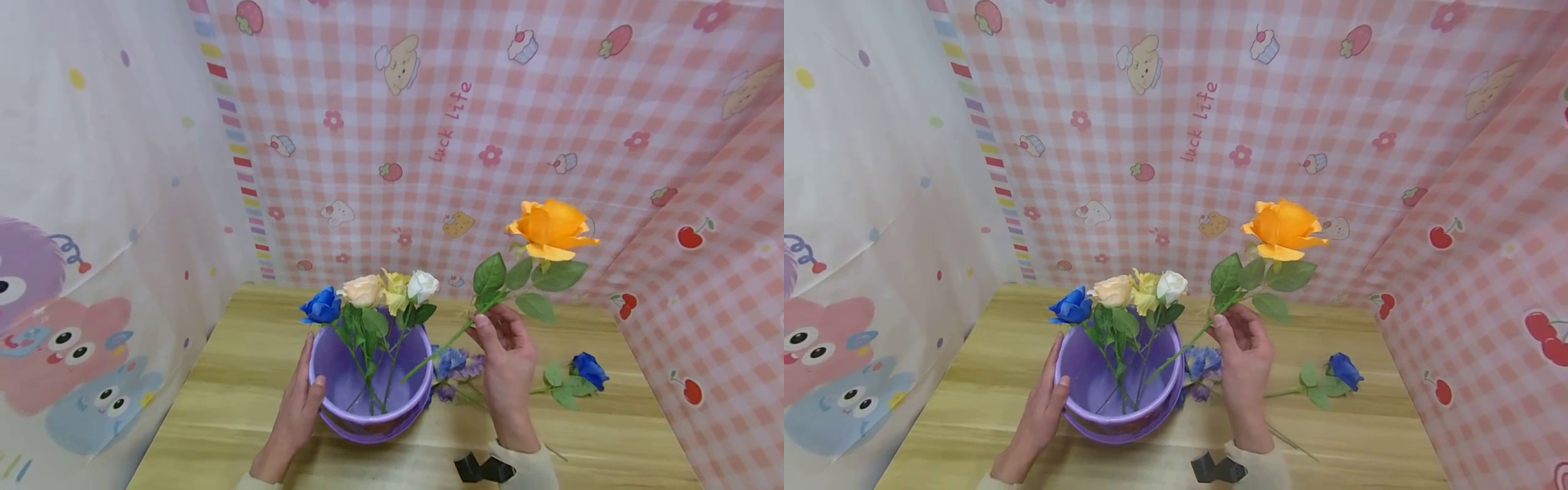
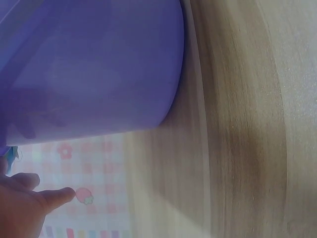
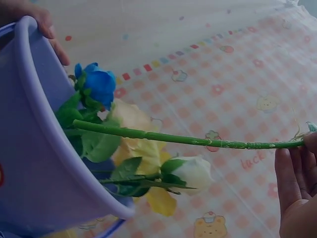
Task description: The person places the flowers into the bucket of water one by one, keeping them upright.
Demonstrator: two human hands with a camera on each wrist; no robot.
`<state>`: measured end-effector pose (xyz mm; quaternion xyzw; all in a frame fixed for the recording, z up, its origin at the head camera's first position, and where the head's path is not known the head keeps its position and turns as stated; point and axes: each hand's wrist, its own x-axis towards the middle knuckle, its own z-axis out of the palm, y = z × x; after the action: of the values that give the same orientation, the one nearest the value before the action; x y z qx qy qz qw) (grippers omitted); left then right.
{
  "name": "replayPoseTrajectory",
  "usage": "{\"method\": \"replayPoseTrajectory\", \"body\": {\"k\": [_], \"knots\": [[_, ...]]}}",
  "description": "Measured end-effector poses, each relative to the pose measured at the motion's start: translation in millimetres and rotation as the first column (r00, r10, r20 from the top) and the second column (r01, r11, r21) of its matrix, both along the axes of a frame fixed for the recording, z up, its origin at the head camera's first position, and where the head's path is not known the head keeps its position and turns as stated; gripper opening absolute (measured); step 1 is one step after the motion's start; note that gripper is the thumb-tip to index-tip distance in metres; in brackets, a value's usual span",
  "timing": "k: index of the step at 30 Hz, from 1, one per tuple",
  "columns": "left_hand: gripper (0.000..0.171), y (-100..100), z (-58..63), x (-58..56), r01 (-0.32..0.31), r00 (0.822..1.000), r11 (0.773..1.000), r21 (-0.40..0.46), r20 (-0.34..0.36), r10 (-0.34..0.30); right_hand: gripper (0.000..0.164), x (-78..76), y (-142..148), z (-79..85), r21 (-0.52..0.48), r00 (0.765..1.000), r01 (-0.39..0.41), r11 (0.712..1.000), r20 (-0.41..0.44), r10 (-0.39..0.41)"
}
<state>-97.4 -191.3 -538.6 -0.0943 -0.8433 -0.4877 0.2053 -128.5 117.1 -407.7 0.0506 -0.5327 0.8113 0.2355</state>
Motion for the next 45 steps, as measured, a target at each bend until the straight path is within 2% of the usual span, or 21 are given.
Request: {"method": "replayPoseTrajectory", "body": {"k": [8,15,23,39,45], "knots": [[0.069,2.9,3.4,-5.0,0.017,1.000,1.000,0.014,-0.011,-0.017,0.020,-2.7,-18.5,-10.6,0.065,0.999,-0.035,0.997,0.007,0.035],[0.068,3.8,4.5,-4.5,0.014,1.000,1.000,0.020,-0.008,-0.014,0.025,-2.0,-33.6,-24.9,0.143,0.998,-0.046,0.989,0.054,0.039],[0.068,3.0,2.4,-2.9,0.002,1.000,1.000,0.009,-0.002,-0.002,0.024,-1.8,-45.7,-38.5,0.172,0.993,-0.097,0.980,0.084,0.083],[0.068,2.3,2.2,-0.1,-0.018,1.000,1.000,-0.009,0.026,0.018,0.025,-7.2,-61.5,-45.2,0.245,0.987,-0.137,0.960,0.115,0.111],[0.070,2.0,1.3,0.3,-0.016,1.000,1.000,-0.001,0.015,0.016,0.025,-10.7,-68.5,-47.6,0.306,0.984,-0.158,0.939,0.132,0.123]]}}
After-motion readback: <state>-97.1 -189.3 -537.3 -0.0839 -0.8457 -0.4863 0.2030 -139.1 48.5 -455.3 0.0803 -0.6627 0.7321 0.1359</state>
